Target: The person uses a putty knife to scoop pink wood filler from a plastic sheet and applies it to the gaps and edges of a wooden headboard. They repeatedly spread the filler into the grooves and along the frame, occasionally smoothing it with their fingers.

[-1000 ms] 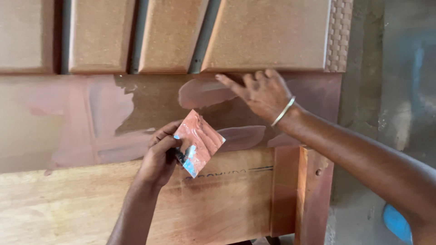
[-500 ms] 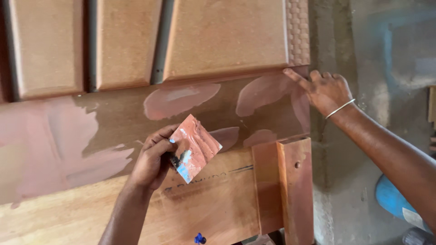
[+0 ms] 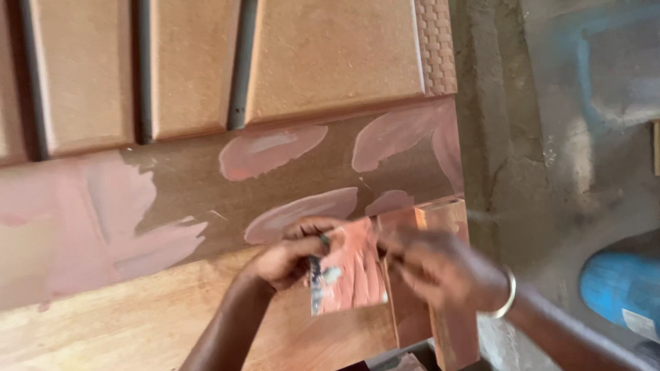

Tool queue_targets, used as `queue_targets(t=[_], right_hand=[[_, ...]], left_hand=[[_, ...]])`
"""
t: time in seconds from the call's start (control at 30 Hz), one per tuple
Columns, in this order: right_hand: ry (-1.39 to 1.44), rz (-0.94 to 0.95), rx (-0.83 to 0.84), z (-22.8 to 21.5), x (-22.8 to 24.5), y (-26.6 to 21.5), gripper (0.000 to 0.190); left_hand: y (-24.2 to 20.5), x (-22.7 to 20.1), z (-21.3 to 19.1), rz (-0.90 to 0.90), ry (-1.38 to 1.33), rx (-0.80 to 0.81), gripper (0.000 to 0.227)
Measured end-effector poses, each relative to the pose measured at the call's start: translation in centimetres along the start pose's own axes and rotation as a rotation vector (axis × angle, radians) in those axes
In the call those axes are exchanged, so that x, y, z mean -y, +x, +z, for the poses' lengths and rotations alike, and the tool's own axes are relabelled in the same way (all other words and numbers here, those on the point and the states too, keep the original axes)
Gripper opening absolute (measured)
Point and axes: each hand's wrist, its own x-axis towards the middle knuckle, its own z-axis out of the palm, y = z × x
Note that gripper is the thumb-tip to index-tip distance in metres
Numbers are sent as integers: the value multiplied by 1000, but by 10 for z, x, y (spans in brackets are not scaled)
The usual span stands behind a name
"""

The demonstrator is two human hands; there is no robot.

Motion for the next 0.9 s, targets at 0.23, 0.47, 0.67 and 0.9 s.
queue_targets(t=[0.23,0.47,0.67,0.9], right_hand=[[-526,-269,-31,-2,44,12,59],[214,-10,88,33,71,31,60],[520,-86,12,71,83,63,45],[-85,-7,-287,127,151,123,52]], left_hand=[[-29,-16,-18,-39,5,72,51],[-77,-43,-15,140,-75,350,48],[-122,-85,-26,93,190,85,52],[-176,-125,-66,96,463,72,49]])
